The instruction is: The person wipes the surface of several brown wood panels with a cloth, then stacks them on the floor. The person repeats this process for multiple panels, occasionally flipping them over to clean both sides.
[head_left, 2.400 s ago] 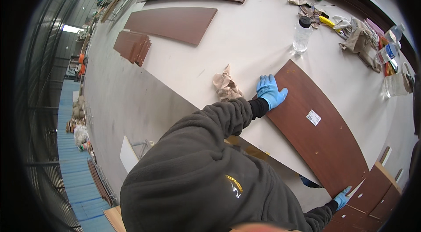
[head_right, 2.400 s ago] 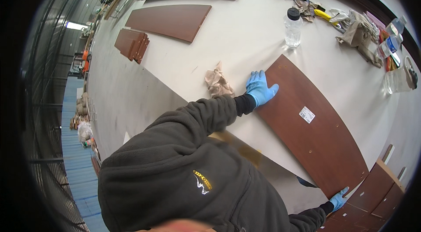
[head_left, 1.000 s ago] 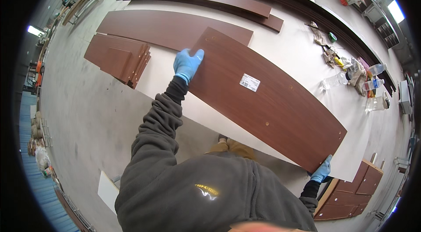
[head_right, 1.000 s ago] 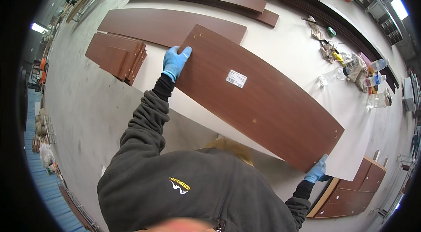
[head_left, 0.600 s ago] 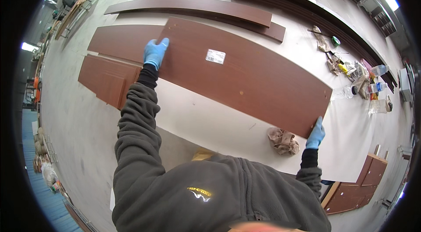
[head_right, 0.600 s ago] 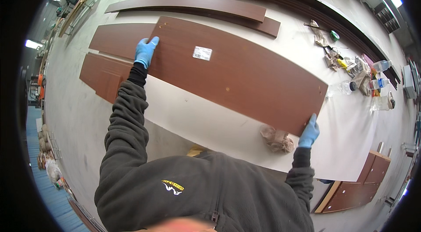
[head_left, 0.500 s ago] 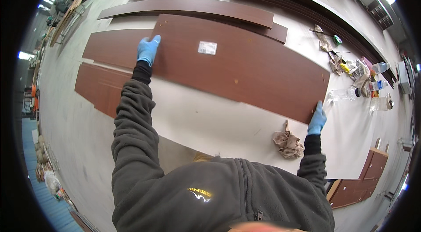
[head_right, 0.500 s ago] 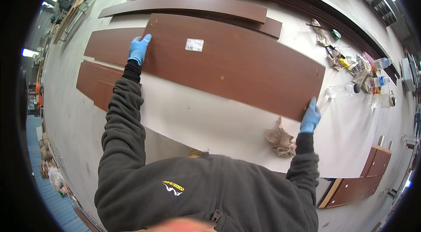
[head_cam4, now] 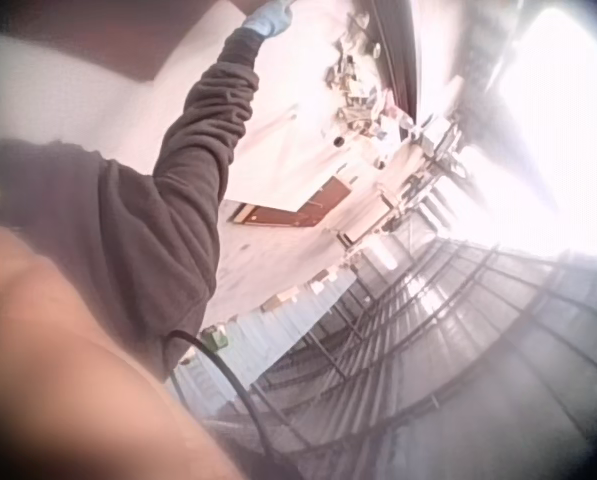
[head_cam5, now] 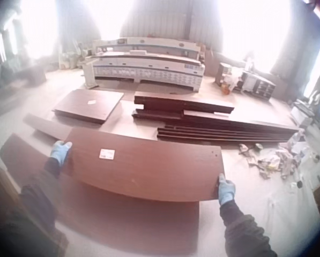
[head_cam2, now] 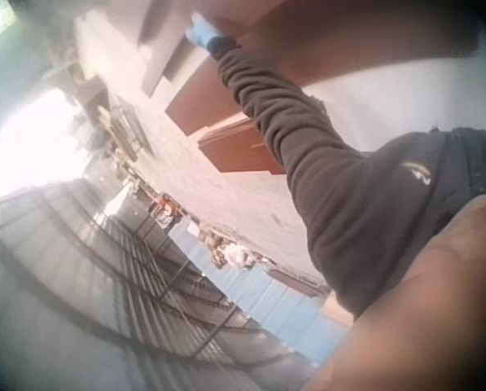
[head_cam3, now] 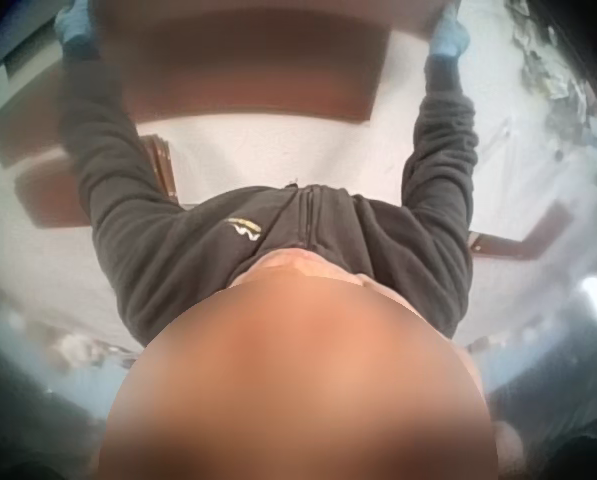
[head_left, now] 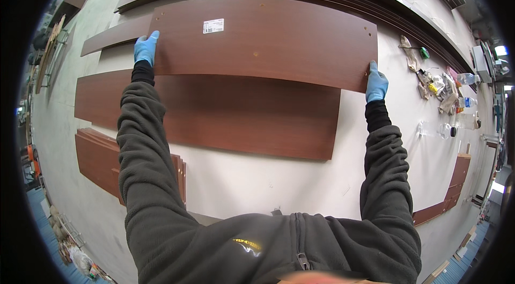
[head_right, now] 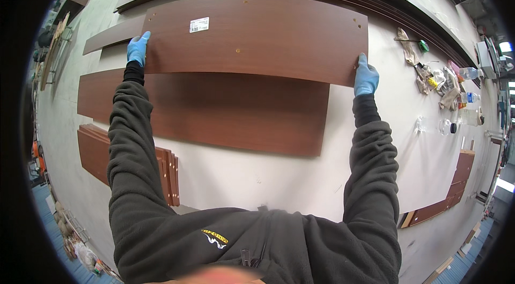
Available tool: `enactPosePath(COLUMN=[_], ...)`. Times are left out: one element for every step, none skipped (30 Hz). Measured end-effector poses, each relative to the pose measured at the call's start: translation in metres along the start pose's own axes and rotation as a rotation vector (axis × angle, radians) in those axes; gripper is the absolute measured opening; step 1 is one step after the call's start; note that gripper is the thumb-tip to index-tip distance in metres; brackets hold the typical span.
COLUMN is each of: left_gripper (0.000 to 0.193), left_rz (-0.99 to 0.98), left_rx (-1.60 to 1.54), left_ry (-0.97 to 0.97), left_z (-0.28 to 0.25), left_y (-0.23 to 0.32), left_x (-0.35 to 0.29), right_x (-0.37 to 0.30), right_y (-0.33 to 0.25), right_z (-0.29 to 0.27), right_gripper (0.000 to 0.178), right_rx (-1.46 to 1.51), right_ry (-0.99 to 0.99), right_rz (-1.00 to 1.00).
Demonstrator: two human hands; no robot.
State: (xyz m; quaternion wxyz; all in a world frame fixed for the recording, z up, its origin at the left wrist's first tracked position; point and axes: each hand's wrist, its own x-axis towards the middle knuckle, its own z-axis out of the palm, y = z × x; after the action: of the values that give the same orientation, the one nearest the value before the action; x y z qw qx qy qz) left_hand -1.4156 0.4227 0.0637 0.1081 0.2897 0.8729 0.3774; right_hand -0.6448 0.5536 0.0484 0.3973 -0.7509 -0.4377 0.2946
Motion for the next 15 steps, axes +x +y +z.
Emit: enactPosePath(left_gripper=[0.086, 0.086, 0.087, 0.077, 0.077, 0.077, 0.077, 0.076, 0.076, 0.077, 0.077, 0.079, 0.082, 0.083, 0.084], left_rz=[0.024, 0.022, 0.010, 0.024, 0.056, 0.085, 0.100, 0.098, 0.081, 0.038, -0.007, 0.022, 0.051, 0.061, 0.071], left_rx=[0.011, 0.029, 0.058, 0.137, 0.129, 0.126, 0.122, 0.103, 0.062, 0.029, -0.005, 0.042, 0.087, 0.090, 0.096], left_ry=[-0.004, -0.007, -0.011, 0.009, -0.006, -0.011, 0.000, -0.016, -0.040, -0.052, -0.064, -0.091, -0.116, -0.143, -0.149], left_z=[0.006, 0.008, 0.010, 0.014, 0.018, 0.022, 0.026, 0.031, 0.034, 0.038, 0.040, 0.040, 0.041, 0.040, 0.039], left_y=[-0.005, -0.010, -0.015, -0.018, -0.022, -0.026, -0.029, -0.031, -0.034, -0.033, -0.034, -0.033, -0.032, -0.030, -0.026], left_x=[0.012, 0.025, 0.036, 0.046, 0.054, 0.061, 0.067, 0.072, 0.075, 0.079, 0.081, 0.083, 0.084, 0.083, 0.082], right_x=[0.005, 0.009, 0.013, 0.017, 0.020, 0.024, 0.026, 0.028, 0.030, 0.031, 0.032, 0.032, 0.033, 0.034, 0.034], right_y=[-0.003, -0.005, -0.006, -0.006, -0.006, -0.006, -0.005, -0.005, -0.004, -0.004, -0.003, -0.001, 0.000, 0.002, 0.002], right_z=[0.013, 0.026, 0.037, 0.046, 0.054, 0.061, 0.067, 0.071, 0.074, 0.078, 0.081, 0.084, 0.086, 0.089, 0.090], right_gripper=[0.059, 0.059, 0.060, 0.059, 0.058, 0.058, 0.057, 0.057, 0.057, 0.057, 0.057, 0.059, 0.059, 0.060, 0.060], right_rx=[-0.022, -0.045, -0.068, -0.105, -0.047, -0.025, -0.009, 0.006, -0.023, -0.052, -0.086, -0.125, -0.130, -0.132, -0.141], right_ry=[0.005, -0.002, 0.003, 0.034, 0.030, 0.016, 0.027, 0.020, 0.021, 0.025, 0.023, 0.004, 0.002, -0.002, 0.027], right_rz=[0.006, 0.018, 0.015, 0.014, 0.024, 0.015, 0.027, 0.011, 0.006, 0.001, 0.009, 0.051, 0.041, 0.031, 0.024])
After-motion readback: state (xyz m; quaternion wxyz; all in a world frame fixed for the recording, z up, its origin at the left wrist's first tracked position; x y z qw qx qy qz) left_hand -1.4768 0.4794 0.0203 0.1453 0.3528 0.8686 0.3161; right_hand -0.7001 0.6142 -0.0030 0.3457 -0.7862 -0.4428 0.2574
